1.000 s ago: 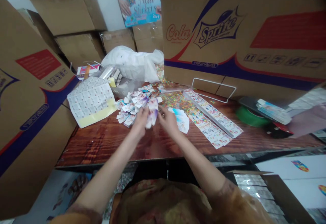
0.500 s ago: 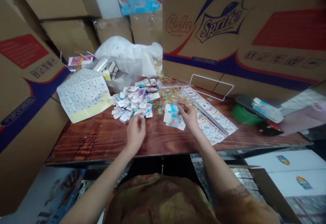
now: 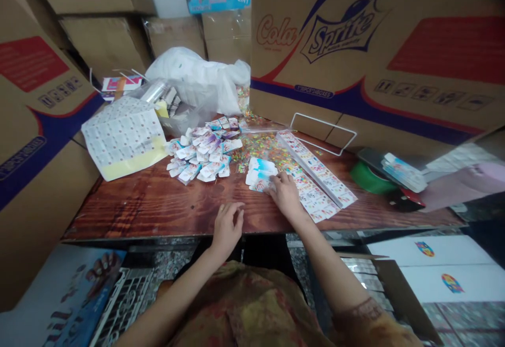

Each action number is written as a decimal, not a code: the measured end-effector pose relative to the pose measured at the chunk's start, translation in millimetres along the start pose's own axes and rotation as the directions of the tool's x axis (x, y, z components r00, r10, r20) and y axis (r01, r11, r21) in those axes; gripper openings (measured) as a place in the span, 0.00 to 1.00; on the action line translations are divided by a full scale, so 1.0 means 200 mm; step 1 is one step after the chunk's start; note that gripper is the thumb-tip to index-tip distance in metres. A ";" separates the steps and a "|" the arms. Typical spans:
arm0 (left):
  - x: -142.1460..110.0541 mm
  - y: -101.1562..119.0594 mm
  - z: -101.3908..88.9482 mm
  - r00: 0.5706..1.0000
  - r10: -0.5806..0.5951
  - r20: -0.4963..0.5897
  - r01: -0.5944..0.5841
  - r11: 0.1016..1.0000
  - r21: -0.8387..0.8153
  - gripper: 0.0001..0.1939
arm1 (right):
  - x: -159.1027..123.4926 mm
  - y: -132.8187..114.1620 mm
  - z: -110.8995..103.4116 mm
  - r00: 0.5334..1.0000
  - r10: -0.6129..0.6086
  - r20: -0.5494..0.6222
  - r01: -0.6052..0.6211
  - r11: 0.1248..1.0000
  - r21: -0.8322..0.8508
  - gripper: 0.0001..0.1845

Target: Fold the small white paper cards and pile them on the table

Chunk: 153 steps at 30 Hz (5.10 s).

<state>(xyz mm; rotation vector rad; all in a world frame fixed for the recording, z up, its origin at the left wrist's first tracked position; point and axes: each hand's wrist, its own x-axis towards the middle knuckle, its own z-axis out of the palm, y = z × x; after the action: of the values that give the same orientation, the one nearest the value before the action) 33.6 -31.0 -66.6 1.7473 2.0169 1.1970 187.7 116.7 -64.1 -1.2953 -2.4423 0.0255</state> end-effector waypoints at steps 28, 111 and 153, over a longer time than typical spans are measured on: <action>0.18 0.21 0.16 0.936 -0.333 0.112 0.343 0.800 -0.493 0.22 | -0.11 -0.01 -0.09 0.899 0.394 0.191 -0.258 0.126 0.958 0.20; 0.02 0.18 -0.14 0.990 -0.039 0.139 0.063 0.983 -0.174 0.08 | -0.31 -0.38 -0.28 0.887 0.245 0.392 -0.377 -0.106 0.920 0.13; 0.41 0.06 -0.15 0.978 0.156 -0.137 -0.107 0.944 0.313 0.15 | -0.07 -0.11 0.04 0.988 0.080 -0.135 -0.066 0.992 0.108 0.16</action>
<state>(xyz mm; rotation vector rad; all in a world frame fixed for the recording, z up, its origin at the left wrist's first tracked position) 0.3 29.5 -11.3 2.0143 2.3156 1.1457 175.8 93.8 -71.7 -1.2958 -2.2455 0.0764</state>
